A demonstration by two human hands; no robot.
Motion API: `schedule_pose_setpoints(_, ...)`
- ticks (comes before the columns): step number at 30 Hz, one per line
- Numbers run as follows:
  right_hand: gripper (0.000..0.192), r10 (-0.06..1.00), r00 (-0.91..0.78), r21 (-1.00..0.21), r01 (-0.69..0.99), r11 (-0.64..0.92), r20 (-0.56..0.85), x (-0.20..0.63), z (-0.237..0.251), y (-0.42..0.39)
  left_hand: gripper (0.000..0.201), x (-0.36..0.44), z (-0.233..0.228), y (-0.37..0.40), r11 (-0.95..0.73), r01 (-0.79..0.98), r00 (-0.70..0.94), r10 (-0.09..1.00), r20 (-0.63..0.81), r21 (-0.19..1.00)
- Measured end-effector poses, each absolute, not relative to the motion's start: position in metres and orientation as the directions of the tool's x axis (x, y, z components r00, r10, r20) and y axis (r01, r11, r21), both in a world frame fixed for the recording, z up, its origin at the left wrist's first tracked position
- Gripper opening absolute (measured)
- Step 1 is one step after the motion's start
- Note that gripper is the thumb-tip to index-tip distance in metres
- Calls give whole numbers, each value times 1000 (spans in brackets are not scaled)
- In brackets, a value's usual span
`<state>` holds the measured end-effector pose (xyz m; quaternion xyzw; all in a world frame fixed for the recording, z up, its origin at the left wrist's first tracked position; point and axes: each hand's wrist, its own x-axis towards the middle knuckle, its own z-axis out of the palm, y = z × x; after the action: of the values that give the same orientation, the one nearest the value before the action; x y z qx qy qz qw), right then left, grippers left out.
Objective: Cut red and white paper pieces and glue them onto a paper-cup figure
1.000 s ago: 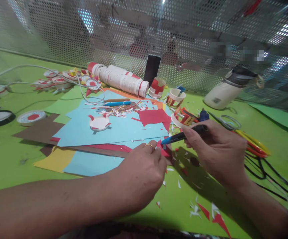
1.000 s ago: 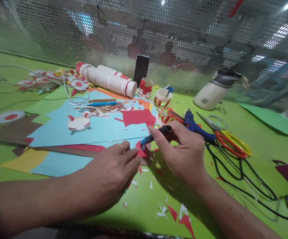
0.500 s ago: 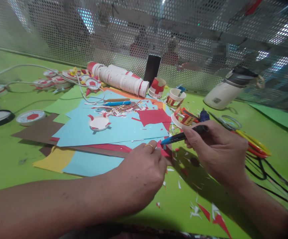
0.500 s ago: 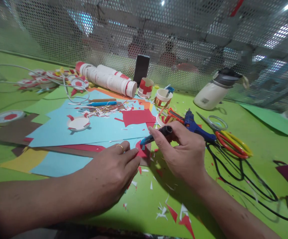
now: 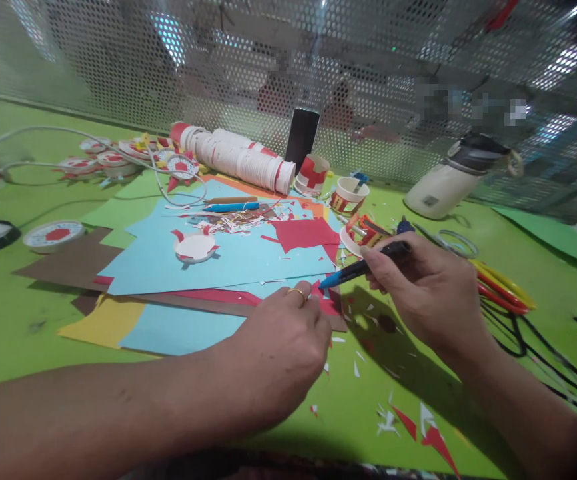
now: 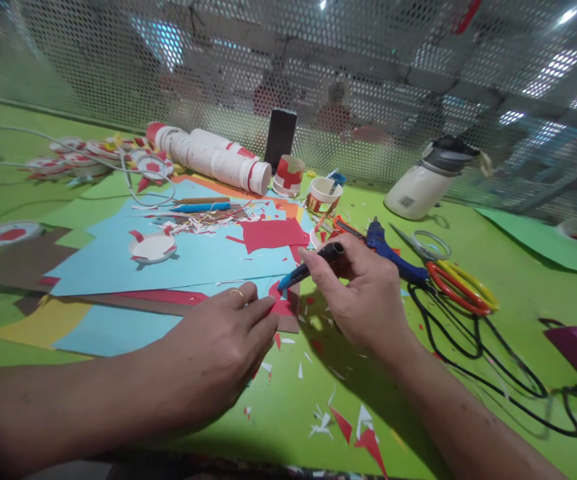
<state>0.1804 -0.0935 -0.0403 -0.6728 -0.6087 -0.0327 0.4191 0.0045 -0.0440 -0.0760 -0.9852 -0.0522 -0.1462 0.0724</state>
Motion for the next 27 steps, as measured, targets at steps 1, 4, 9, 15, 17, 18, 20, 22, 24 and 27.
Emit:
schedule_pose_setpoints(1,18,795,260,-530,844,88,547,181,-41,-93,10,5,-76,-44,-984,119,953,76,292,-132)
schedule_pose_setpoints(4,16,797,249,-529,842,103,551,181,-41,-94,10,5,-77,-44,-984,103,959,59,279,-147)
schedule_pose_setpoints(9,11,795,174,-491,854,172,581,176,-38,-98,10,5,-78,-43,-981,106,956,55,290,-163)
schedule_pose_setpoints(15,10,814,141,-455,876,163,563,178,-37,-100,9,4,-78,-44,-984,114,958,72,278,-138)
schedule_pose_setpoints(17,12,793,174,-454,880,142,585,179,-39,-100,9,4,-78,-44,-983,124,958,83,274,-134)
schedule_pose_setpoints(18,14,777,184,-444,886,134,602,178,-41,-100,9,4,-78,-44,-983,127,958,88,273,-130)
schedule_pose_setpoints(20,16,752,184,-411,903,125,633,176,-43,-101,8,4,-78,-44,-984,128,958,91,272,-122)
schedule_pose_setpoints(22,19,735,179,-387,914,122,654,174,-44,-102,8,4,-78,-44,-985,125,958,88,273,-120)
schedule_pose_setpoints(24,21,726,176,-375,919,120,664,172,-44,-102,7,4,-79,-45,-984,132,955,93,281,-123)
schedule_pose_setpoints(27,23,717,185,-373,921,111,671,173,-46,-101,7,4,-81,-45,-981,140,952,96,292,-133)
